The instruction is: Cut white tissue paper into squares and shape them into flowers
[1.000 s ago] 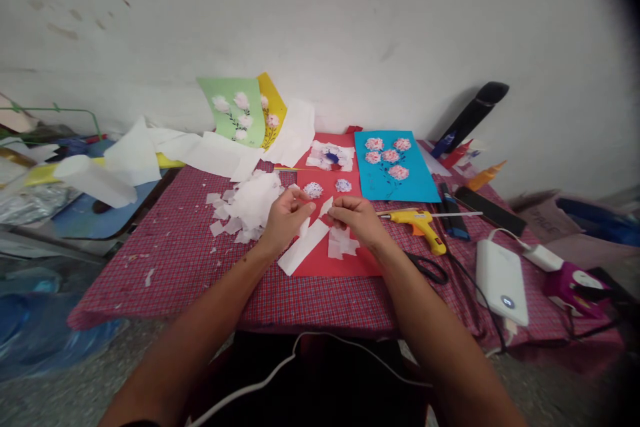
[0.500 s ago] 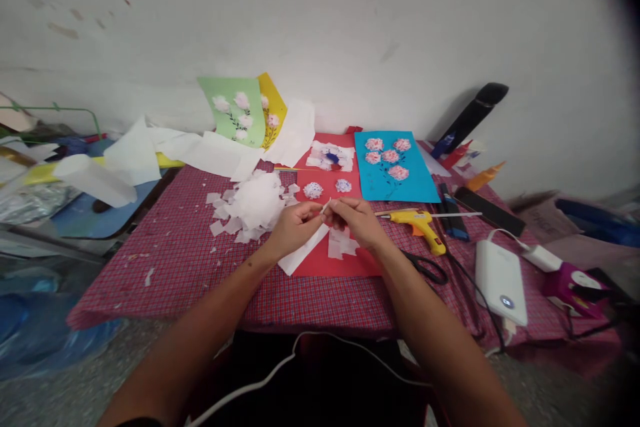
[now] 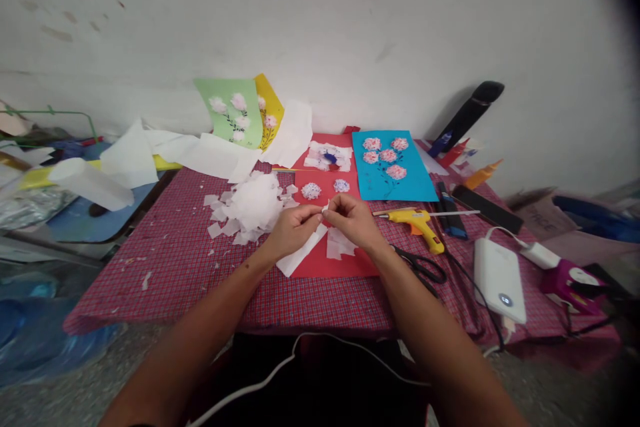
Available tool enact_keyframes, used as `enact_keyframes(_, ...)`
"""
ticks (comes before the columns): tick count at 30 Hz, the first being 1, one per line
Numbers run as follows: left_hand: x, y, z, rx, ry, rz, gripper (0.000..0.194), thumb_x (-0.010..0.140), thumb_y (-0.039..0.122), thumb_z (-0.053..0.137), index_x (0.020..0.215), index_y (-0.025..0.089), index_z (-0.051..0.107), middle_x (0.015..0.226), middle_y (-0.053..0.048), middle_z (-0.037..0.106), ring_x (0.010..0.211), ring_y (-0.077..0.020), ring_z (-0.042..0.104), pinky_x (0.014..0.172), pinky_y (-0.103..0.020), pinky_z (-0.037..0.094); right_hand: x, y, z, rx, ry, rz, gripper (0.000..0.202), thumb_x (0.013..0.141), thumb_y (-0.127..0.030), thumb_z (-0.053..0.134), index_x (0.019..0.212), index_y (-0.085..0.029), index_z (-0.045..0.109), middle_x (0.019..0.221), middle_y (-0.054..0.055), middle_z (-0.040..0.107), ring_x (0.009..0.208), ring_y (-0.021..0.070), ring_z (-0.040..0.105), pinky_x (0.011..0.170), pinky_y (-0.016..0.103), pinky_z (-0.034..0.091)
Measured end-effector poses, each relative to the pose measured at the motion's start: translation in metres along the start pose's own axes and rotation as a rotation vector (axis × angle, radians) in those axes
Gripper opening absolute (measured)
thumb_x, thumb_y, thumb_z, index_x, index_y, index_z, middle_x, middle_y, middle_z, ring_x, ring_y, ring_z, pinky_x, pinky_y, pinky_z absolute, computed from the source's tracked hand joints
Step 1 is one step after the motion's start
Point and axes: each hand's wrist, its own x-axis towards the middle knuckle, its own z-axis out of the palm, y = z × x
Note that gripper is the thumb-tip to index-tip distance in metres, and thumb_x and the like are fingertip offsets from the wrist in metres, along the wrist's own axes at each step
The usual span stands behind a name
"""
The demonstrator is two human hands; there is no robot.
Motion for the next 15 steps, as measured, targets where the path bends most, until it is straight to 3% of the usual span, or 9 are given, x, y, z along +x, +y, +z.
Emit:
enact_keyframes(4,0.0007,0.0015,-0.0014,-0.06,0.0,-0.06,0.024,0.093,0.034,0.058,0.097,0.018,0.075,0.069,0.001,0.063,0.066,-0.0131,0.055,0.065,-0.025,0.043,-0.0002,0.0028,0.0005,0.049,-0.009,-0.022,0.02,0.081,-0.035,0.07,0.079,-0.022,0.056,0.073,-0.002,0.056,0.063,0.0125,0.048,0.059,0.027,0.039)
enact_keyframes(8,0.0023,0.0027,-0.002,-0.135,0.037,-0.115,0.039,0.094,0.042,0.055,0.066,0.017,0.063,0.062,0.001,0.057,0.063,-0.0126,0.05,0.063,-0.025,0.039,-0.0001,0.0026,0.0007,0.063,-0.029,-0.031,0.017,0.081,-0.034,0.071,0.084,-0.021,0.06,0.075,-0.002,0.058,0.065,0.013,0.051,0.061,0.028,0.041)
enact_keyframes(10,0.0028,0.003,-0.0021,-0.152,0.05,-0.131,0.042,0.093,0.043,0.056,0.06,0.017,0.058,0.061,0.001,0.055,0.062,-0.012,0.048,0.062,-0.025,0.038,0.0002,0.0032,0.001,0.06,-0.037,-0.039,0.015,0.081,-0.031,0.071,0.085,-0.021,0.061,0.076,-0.002,0.059,0.065,0.0131,0.052,0.061,0.028,0.041)
enact_keyframes(15,0.0019,0.0021,-0.0016,-0.177,0.05,-0.123,0.026,0.088,0.04,0.064,0.082,0.016,0.073,0.066,0.001,0.06,0.064,-0.0124,0.051,0.061,-0.025,0.039,0.0007,0.008,0.0021,0.055,-0.042,-0.053,0.012,0.083,-0.029,0.07,0.086,-0.021,0.062,0.076,-0.002,0.059,0.065,0.0129,0.052,0.061,0.027,0.041)
